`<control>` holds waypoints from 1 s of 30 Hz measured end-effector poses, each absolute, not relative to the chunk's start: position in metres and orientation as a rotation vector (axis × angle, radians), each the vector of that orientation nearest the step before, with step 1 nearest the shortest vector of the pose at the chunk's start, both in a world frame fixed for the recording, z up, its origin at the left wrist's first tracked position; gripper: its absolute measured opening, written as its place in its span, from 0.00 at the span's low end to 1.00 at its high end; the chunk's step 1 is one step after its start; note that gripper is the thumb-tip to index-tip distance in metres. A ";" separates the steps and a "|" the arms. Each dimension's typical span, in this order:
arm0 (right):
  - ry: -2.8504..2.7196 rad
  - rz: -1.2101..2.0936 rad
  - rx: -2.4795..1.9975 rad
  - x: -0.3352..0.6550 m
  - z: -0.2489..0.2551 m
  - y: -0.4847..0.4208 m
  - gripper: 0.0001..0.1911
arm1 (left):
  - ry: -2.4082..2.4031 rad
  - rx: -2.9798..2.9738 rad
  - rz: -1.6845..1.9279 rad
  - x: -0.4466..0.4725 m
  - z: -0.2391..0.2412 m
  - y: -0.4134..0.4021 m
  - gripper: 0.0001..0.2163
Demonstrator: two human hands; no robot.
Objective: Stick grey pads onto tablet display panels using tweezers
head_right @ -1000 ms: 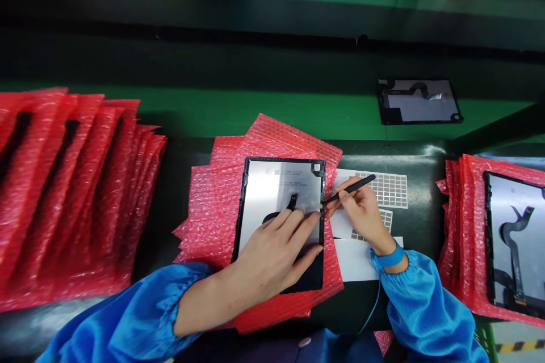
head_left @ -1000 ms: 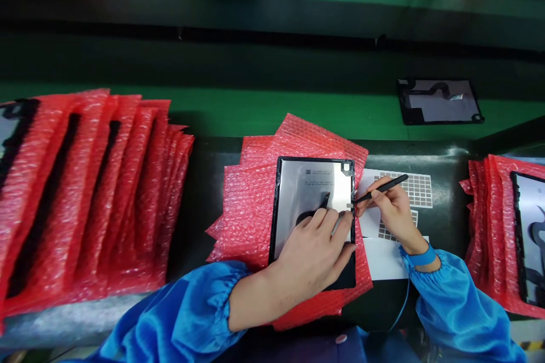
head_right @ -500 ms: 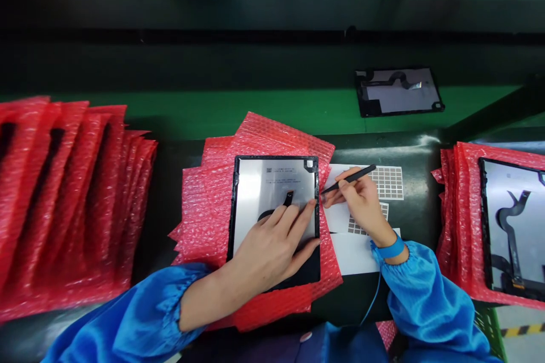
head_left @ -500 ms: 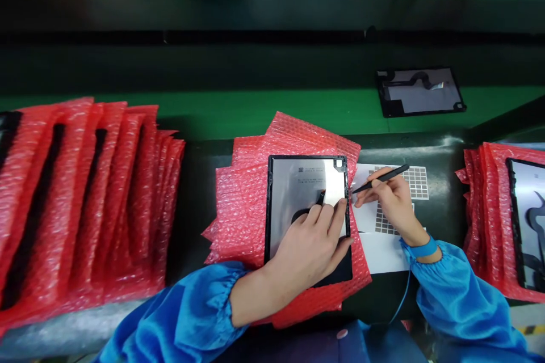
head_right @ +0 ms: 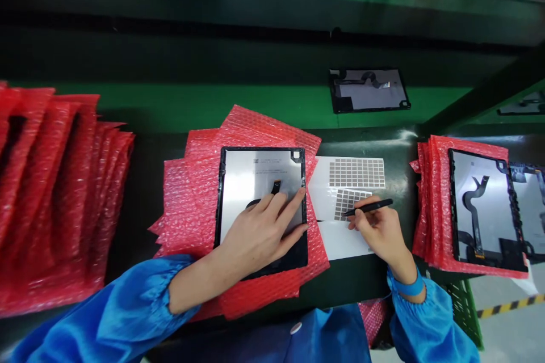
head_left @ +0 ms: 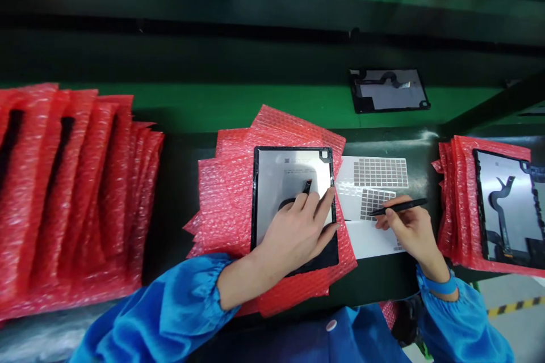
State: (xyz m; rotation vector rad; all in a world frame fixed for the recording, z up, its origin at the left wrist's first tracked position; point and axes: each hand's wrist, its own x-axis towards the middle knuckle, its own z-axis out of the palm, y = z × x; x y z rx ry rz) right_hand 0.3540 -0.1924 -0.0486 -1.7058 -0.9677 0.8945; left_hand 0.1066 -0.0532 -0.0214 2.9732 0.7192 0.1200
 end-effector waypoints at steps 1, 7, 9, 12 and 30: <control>-0.990 0.902 -1.721 0.352 -0.052 -0.195 0.14 | 0.723 2.975 0.134 0.107 -0.022 -0.053 0.28; -1.011 0.887 -1.760 0.346 -0.062 -0.196 0.15 | 0.736 2.991 0.243 0.107 -0.024 -0.053 0.25; -0.961 0.872 -1.744 0.348 -0.059 -0.197 0.15 | 0.739 2.988 0.256 0.107 -0.024 -0.052 0.25; -0.875 0.849 -1.749 0.355 -0.051 -0.210 0.15 | 0.748 2.990 0.259 0.107 -0.024 -0.052 0.25; -0.891 0.868 -1.984 0.373 -0.051 -0.281 0.13 | 0.731 2.705 0.735 0.039 -0.008 -0.036 0.21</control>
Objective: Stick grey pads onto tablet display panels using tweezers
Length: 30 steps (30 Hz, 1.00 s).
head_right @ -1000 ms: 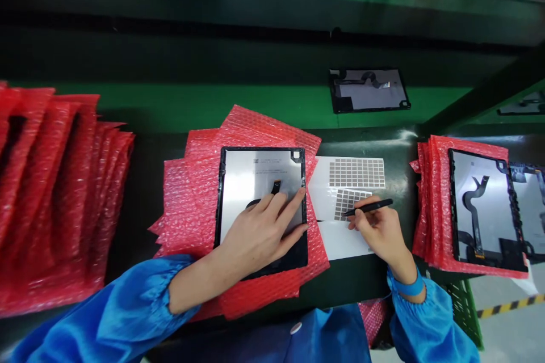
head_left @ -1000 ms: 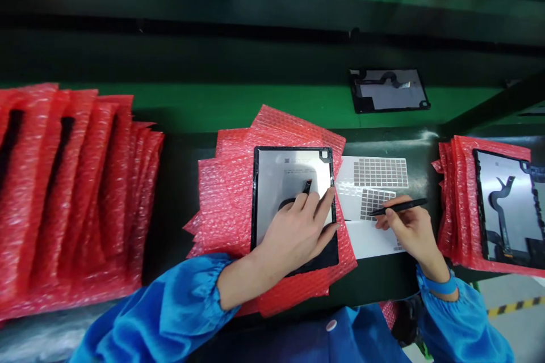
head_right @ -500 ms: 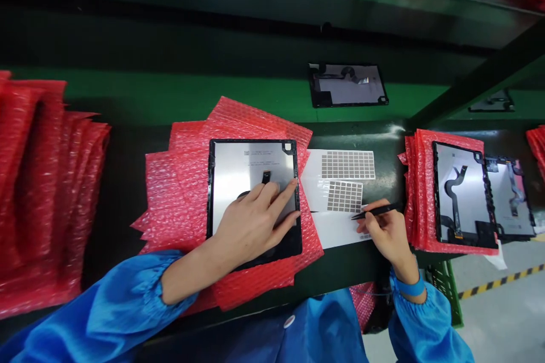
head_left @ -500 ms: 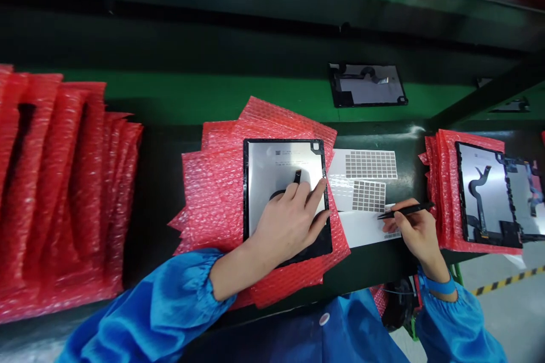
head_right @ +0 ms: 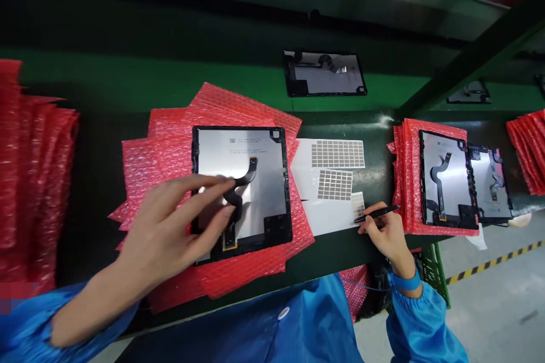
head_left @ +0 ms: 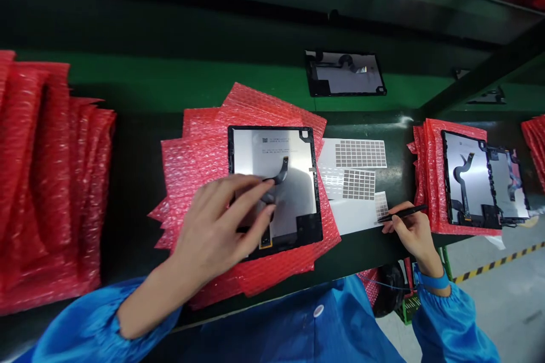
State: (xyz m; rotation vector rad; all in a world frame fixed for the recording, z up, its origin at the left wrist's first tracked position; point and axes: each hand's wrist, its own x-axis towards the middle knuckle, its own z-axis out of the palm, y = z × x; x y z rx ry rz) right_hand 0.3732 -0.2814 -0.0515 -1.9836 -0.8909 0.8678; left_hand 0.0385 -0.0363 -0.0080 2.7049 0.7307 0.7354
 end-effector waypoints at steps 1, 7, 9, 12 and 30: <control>-0.891 0.867 -1.983 0.373 -0.051 -0.281 0.13 | 0.781 2.724 0.718 0.031 -0.010 -0.032 0.23; -0.858 0.893 -1.923 0.378 -0.056 -0.281 0.14 | 0.891 2.677 0.526 0.000 -0.036 -0.013 0.33; -0.791 0.931 -1.872 0.381 -0.058 -0.281 0.14 | 0.905 2.646 0.494 -0.003 -0.043 -0.014 0.33; -0.673 1.007 -1.778 0.387 -0.058 -0.280 0.14 | 0.949 2.625 0.491 -0.003 -0.050 -0.019 0.32; -0.916 1.099 -1.327 0.248 0.003 -0.083 0.10 | 1.033 2.437 0.635 0.005 -0.055 -0.041 0.27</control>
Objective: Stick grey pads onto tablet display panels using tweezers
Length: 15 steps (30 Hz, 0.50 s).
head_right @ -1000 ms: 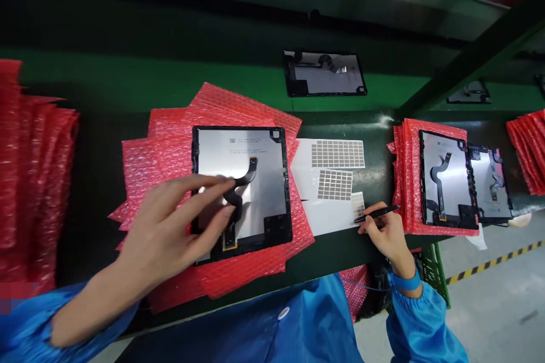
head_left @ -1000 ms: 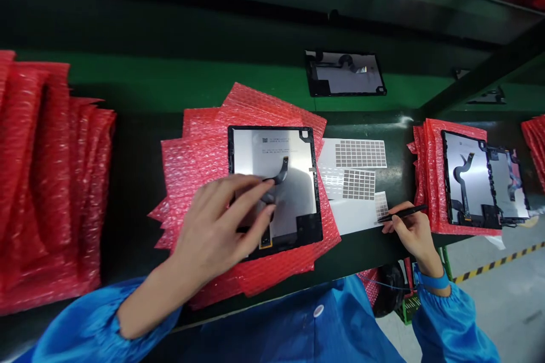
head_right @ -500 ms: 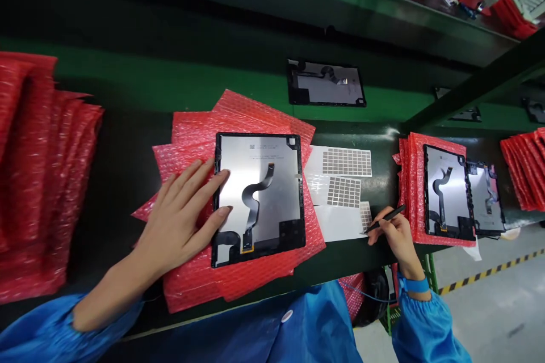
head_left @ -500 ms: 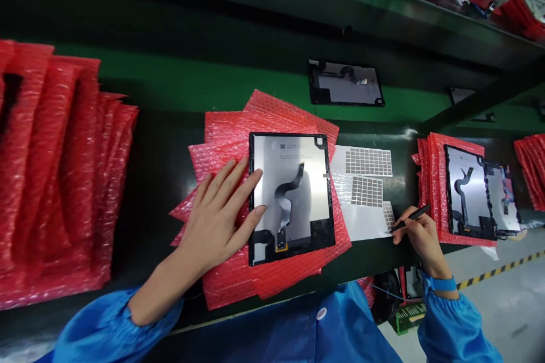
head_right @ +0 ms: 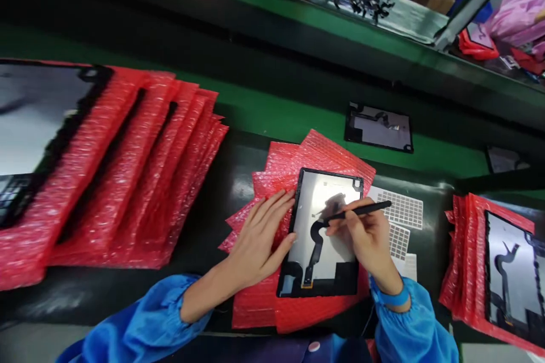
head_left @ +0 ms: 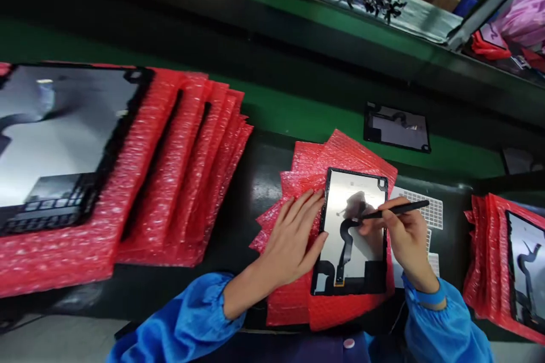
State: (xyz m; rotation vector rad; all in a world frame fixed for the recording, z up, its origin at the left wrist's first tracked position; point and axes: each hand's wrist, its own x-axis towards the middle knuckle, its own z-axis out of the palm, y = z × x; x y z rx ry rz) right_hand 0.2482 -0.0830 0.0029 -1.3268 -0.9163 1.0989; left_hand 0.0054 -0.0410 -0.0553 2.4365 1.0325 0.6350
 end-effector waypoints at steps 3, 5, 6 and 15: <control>-0.941 1.150 -1.323 0.223 -0.007 -0.051 0.15 | 1.030 2.419 0.637 0.006 -0.054 -0.041 0.26; -0.926 1.182 -1.360 0.217 -0.014 -0.042 0.18 | 1.028 2.404 0.639 0.007 -0.053 -0.042 0.25; -0.919 1.192 -1.384 0.217 -0.017 -0.040 0.18 | 1.027 2.397 0.642 0.007 -0.053 -0.042 0.25; -0.966 1.226 -1.411 0.220 -0.024 -0.042 0.16 | 1.017 2.368 0.678 0.007 -0.050 -0.042 0.25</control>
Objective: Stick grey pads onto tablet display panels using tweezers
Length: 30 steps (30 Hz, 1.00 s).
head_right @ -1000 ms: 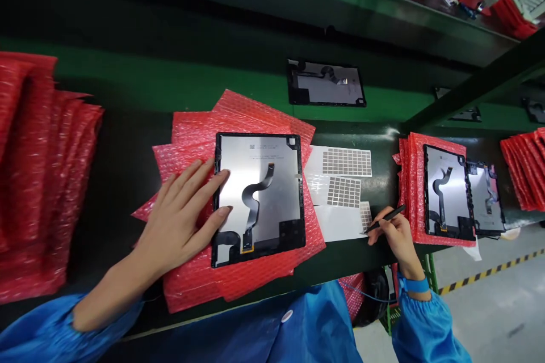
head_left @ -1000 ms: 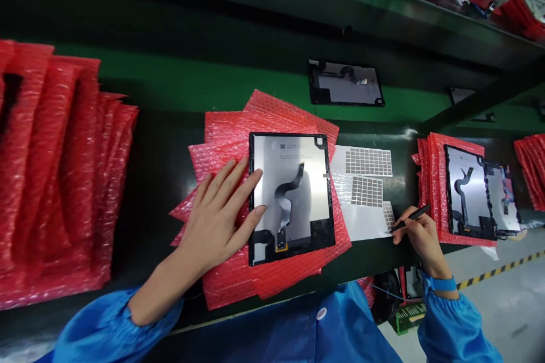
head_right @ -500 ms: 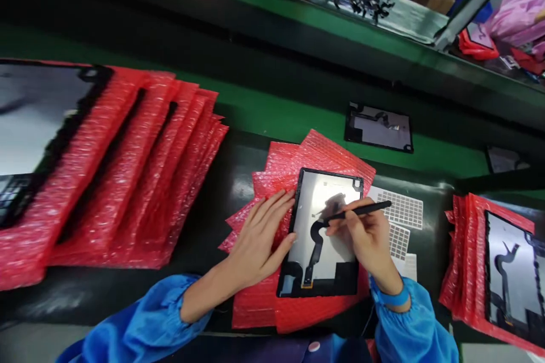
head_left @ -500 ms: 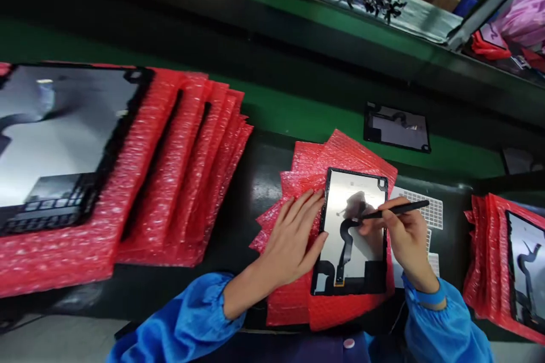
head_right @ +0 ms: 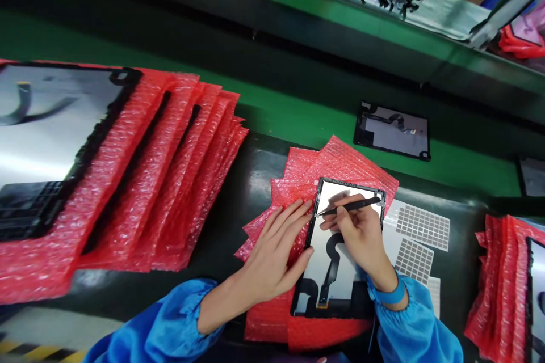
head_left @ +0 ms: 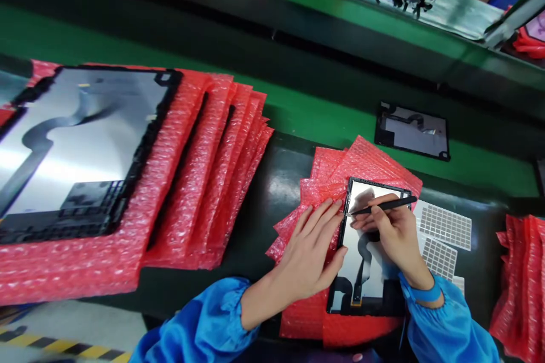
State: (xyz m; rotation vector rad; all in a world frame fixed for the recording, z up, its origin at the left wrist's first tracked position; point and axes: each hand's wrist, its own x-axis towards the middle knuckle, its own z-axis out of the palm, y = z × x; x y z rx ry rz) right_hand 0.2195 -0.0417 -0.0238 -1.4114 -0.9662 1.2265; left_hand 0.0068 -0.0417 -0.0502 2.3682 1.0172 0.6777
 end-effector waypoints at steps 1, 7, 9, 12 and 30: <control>-0.969 1.225 -1.411 0.219 -0.023 -0.041 0.16 | 1.017 2.370 0.669 0.007 -0.050 -0.042 0.25; -0.964 1.225 -1.433 0.218 -0.023 -0.040 0.17 | 1.008 2.371 0.668 0.006 -0.050 -0.042 0.25; -0.961 1.224 -1.442 0.218 -0.023 -0.041 0.17 | 1.011 2.367 0.670 0.006 -0.050 -0.042 0.26; -0.959 1.211 -1.446 0.218 -0.023 -0.041 0.17 | 1.011 2.357 0.664 0.006 -0.049 -0.042 0.26; -0.969 1.226 -1.452 0.216 -0.028 -0.041 0.16 | 1.006 2.461 0.648 0.008 -0.049 -0.042 0.27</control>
